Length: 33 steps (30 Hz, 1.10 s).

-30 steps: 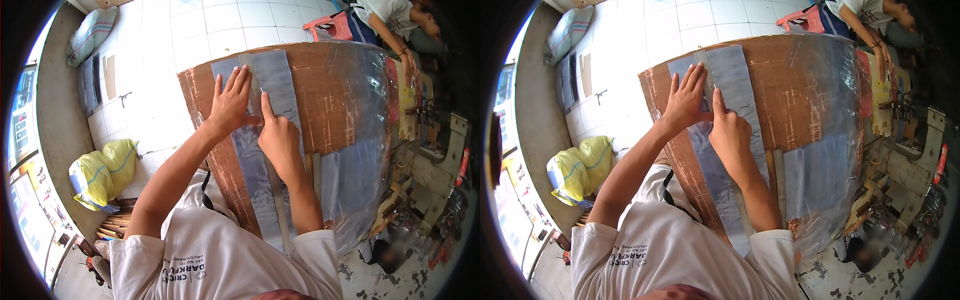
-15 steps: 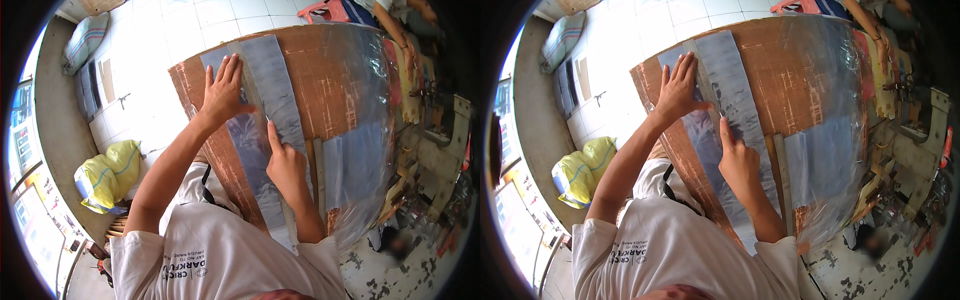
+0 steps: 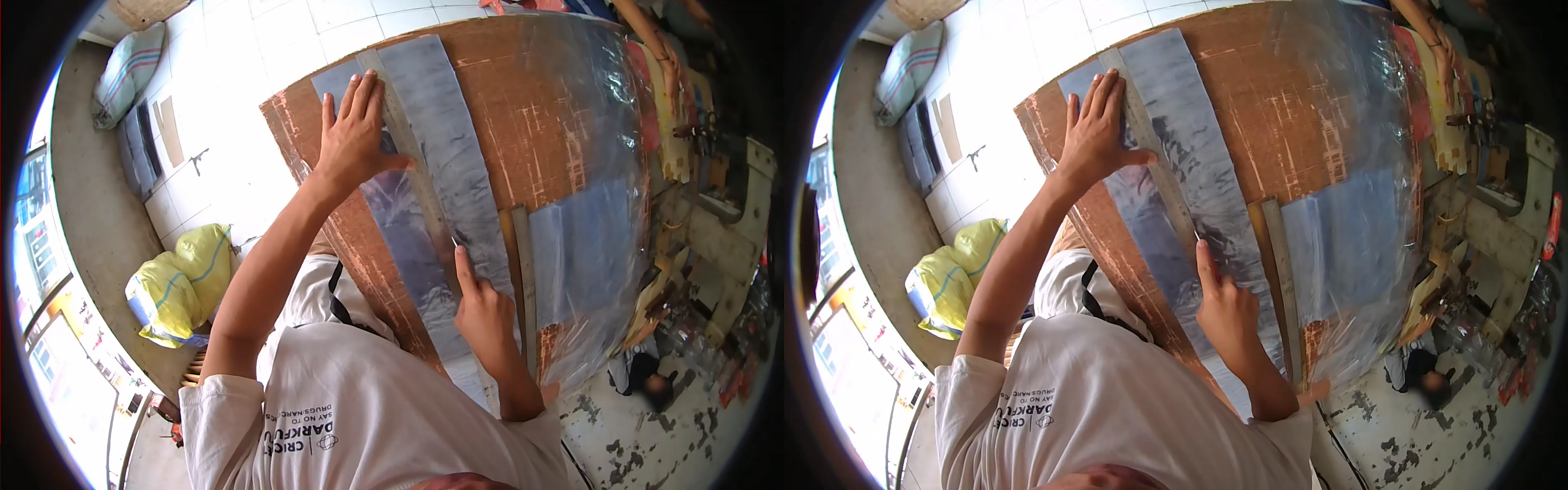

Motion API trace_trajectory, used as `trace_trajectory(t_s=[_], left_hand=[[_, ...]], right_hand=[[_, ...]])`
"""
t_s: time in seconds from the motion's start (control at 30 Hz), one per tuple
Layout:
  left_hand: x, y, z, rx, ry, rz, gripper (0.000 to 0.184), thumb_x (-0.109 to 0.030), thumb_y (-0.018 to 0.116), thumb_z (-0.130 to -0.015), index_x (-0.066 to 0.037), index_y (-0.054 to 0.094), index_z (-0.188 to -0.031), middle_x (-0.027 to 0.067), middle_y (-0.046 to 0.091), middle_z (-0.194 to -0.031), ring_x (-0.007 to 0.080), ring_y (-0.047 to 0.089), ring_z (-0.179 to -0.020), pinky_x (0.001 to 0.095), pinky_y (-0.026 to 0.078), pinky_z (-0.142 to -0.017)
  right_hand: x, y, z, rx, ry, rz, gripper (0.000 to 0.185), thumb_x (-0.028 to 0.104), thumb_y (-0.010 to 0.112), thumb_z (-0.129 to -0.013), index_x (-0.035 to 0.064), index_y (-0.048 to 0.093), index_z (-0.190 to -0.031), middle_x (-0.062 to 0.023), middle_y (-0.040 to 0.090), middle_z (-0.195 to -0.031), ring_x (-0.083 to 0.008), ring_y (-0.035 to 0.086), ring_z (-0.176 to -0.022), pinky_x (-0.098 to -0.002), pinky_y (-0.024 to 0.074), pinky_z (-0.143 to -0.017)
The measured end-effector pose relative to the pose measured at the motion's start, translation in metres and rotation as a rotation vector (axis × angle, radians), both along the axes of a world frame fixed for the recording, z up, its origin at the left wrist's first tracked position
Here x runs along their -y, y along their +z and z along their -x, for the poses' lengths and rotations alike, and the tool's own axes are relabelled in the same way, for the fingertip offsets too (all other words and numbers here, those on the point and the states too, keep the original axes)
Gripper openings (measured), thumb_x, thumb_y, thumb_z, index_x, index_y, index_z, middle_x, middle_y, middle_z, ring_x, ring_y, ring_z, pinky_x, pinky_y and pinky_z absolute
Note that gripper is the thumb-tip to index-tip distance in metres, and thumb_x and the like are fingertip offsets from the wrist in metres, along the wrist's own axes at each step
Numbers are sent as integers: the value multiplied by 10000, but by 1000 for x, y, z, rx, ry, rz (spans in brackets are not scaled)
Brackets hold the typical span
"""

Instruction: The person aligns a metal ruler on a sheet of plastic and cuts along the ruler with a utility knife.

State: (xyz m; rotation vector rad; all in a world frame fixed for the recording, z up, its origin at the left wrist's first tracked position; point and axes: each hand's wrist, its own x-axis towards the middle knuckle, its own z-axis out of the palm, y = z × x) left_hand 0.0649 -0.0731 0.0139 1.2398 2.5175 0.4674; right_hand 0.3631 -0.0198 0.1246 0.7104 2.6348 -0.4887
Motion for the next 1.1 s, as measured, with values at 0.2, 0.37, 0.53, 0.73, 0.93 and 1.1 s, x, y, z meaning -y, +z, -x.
trace_trajectory(t_s=[0.2,0.37,0.53,0.73,0.93,1.1], left_hand=[[0,-5,-1,-13,3,-11,1399,-649,902,-533,-3,247,-1588,145,215,-1673,299,116,-1574,623,101,-1244],[0,-2,-1,3,-1,2,1398,-638,907,-532,-3,247,-1588,145,210,-1675,300,116,-1574,628,103,-1242],[0,3,0,18,-5,18,1382,-629,906,-539,5,259,-1582,145,198,-1678,306,119,-1573,630,126,-1238],[1,8,0,43,22,-17,1302,-543,917,-568,-5,284,-1570,142,226,-1666,307,158,-1566,633,149,-1229],[1,3,0,-30,18,-55,1292,-547,918,-554,-5,311,-1557,136,265,-1647,291,220,-1549,643,198,-1209],[2,1,0,38,29,-42,1115,-407,854,-723,-74,246,-1597,106,234,-1666,272,178,-1564,630,145,-1229]], right_hand=[[4,6,-4,31,-23,3,830,-7,651,-786,157,406,-1562,-168,624,-687,-356,662,-545,-472,516,-485],[-34,33,12,80,-68,232,731,-10,602,-838,124,429,-1535,-183,666,-707,-415,658,-608,-481,537,-575],[-64,43,75,-445,-178,95,642,-21,547,-911,107,427,-1528,-220,708,-840,-417,689,-717,-495,535,-655],[-73,-14,187,-475,-59,132,641,-15,582,-902,65,429,-1520,-237,681,-780,-421,690,-716,-491,555,-649],[-66,-49,233,-356,-46,66,626,45,583,-889,77,463,-1502,-234,668,-722,-418,708,-691,-503,562,-607],[-61,-46,239,-321,-37,45,643,63,607,-873,71,463,-1500,-239,674,-726,-425,716,-704,-505,574,-616]])
